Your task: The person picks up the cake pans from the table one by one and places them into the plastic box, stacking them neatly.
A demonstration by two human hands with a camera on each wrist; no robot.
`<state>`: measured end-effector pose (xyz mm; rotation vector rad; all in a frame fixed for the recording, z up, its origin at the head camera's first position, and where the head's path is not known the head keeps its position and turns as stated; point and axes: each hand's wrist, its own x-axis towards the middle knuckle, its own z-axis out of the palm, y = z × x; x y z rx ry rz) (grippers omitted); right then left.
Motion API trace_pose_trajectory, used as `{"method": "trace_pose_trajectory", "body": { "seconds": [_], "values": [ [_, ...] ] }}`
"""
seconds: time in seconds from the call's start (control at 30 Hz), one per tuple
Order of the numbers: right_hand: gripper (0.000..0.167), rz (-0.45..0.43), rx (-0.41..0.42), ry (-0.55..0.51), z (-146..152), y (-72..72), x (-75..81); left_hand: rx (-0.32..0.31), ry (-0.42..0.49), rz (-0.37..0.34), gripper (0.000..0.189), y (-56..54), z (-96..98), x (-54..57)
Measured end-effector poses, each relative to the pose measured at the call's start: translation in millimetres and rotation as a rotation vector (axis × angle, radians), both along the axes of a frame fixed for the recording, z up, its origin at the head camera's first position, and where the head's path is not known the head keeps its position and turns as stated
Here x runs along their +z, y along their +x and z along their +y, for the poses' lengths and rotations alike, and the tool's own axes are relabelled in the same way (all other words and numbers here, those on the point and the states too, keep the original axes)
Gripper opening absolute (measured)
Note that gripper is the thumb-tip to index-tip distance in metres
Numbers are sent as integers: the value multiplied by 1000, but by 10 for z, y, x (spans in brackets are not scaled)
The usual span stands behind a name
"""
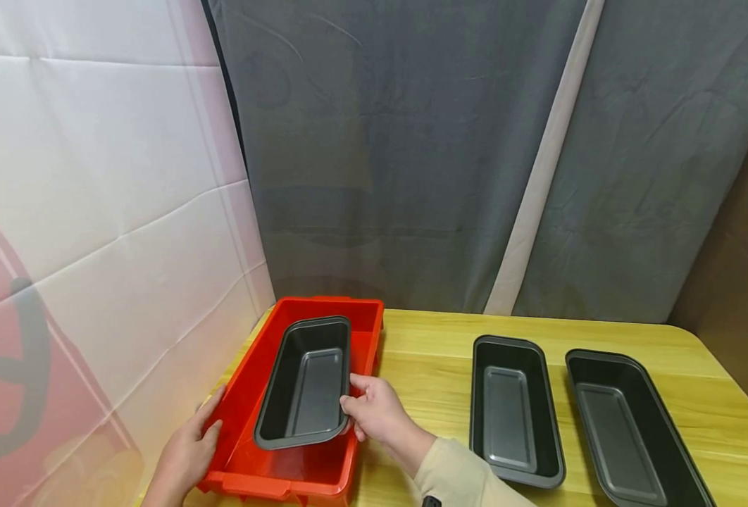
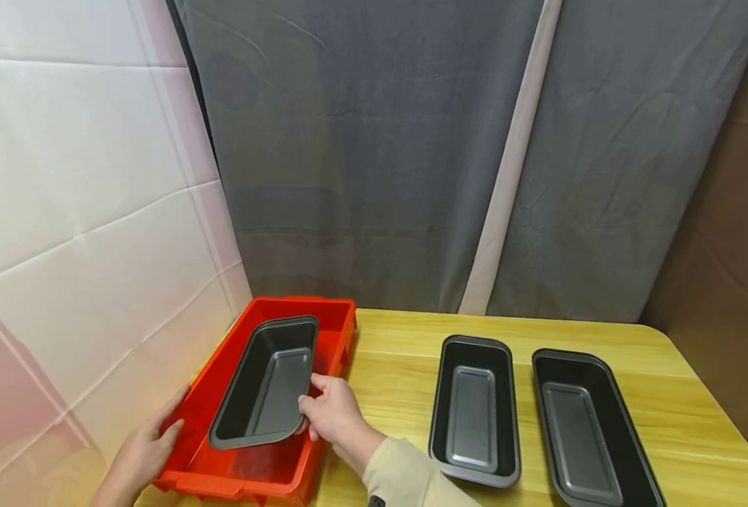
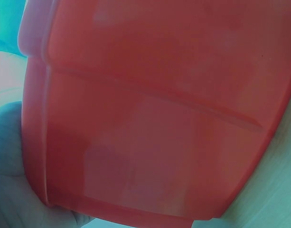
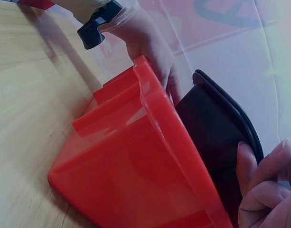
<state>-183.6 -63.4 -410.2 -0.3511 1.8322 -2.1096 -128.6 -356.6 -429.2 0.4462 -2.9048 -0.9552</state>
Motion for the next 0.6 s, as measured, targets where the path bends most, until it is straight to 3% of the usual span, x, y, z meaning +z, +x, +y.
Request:
{"method": "trace_pose_trajectory", "body": {
  "seconds": [0.6],
  "values": [
    [49,10,-13,74,-105,3,-69,6,2,34,58,7,0,-16]
  ]
}}
